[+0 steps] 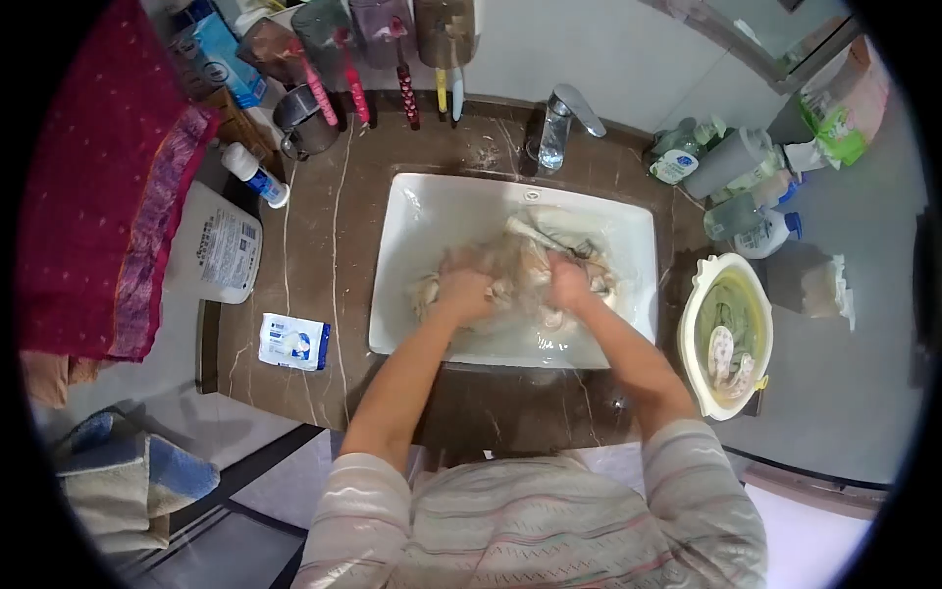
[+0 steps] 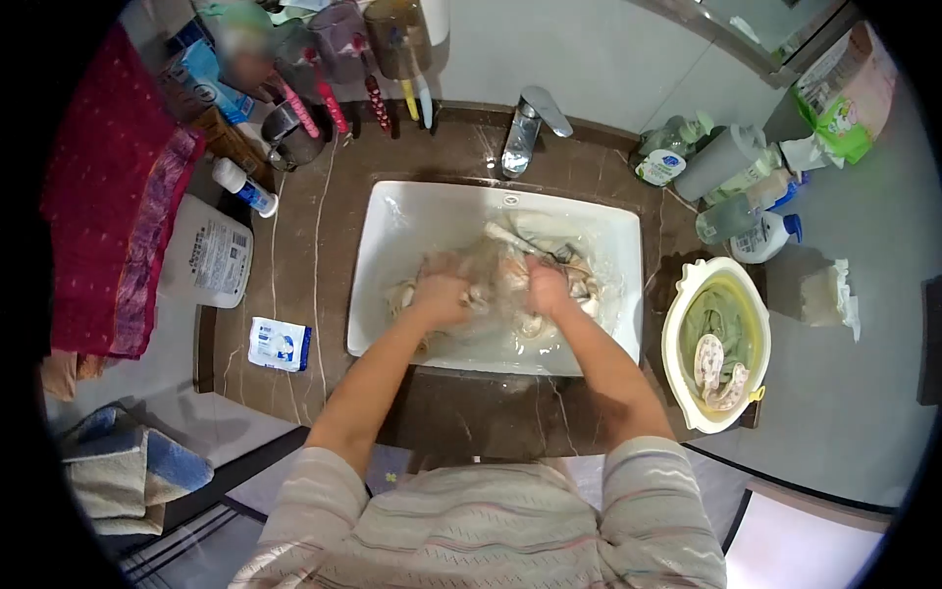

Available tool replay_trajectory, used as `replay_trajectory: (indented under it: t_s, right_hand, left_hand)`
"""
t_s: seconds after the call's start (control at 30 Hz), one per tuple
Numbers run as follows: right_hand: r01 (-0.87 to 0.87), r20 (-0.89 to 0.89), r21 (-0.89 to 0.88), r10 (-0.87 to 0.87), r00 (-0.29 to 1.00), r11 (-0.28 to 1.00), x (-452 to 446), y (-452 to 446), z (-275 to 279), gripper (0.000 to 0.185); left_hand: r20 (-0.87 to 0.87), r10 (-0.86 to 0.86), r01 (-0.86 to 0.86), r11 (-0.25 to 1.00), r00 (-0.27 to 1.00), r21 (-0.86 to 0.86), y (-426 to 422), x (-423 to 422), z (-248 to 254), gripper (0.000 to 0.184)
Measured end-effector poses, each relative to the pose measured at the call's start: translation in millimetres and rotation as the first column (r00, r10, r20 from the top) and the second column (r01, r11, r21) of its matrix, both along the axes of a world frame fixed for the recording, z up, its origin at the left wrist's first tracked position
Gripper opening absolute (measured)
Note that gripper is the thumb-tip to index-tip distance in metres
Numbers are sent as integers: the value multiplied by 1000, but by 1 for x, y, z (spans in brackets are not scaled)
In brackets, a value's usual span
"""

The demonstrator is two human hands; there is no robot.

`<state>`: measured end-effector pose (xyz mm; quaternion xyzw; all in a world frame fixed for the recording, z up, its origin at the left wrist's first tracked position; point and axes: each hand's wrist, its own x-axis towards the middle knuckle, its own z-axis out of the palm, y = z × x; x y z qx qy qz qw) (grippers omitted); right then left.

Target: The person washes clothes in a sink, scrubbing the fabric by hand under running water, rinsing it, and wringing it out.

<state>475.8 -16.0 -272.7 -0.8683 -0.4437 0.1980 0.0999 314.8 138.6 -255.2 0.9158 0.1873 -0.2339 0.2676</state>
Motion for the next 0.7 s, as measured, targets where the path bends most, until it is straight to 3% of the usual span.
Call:
replay_trajectory:
  t_s: [0.03, 0.1, 0.2, 0.3, 0.4, 0.43, 0.5, 0.57, 0.6, 0.7]
  right_hand:
    - [44, -59, 75, -39, 997, 996, 3, -4, 15, 55]
    - [133, -188, 206, -94, 978, 969, 6, -14, 68, 57]
    - [192, -540, 444, 90, 837, 875, 0, -21, 167, 63]
    - [291, -586, 534, 99, 804, 794, -19, -13, 262, 61]
    - [131, -358, 708, 193, 913, 694, -32, -6, 328, 61]
    - [178, -391, 706, 166, 905, 686, -38, -2, 345, 63]
    - [143, -361, 769, 239, 901, 623, -46, 4, 360, 65]
    - [140, -364, 791, 274, 890, 596, -48, 8, 358, 67]
    - [99, -344, 761, 270, 899, 641, -47, 9, 348, 67]
    - [-29, -280, 648, 274, 920, 761, -47, 11, 296, 67]
  left_hand:
    - [216, 87, -84, 996, 973, -23, 6, -8, -6, 52]
    - [592, 258, -228, 965, 763, -127, 15, -28, -30, 49]
    - [127, 651, -528, 701, 749, -480, 31, -48, 14, 42]
    - [307, 690, -536, 711, 655, -455, 39, -63, -12, 42]
    - [364, 589, -474, 803, 721, -361, 33, -74, 13, 42]
    - [408, 572, -455, 818, 711, -353, 30, -74, 11, 41]
    - [490, 536, -419, 844, 688, -334, 27, -72, 3, 40]
    - [341, 594, -417, 780, 729, -466, 26, -72, 4, 39]
    - [263, 613, -421, 738, 745, -527, 26, -72, 5, 38]
    - [267, 614, -423, 739, 743, -524, 21, -84, 15, 34]
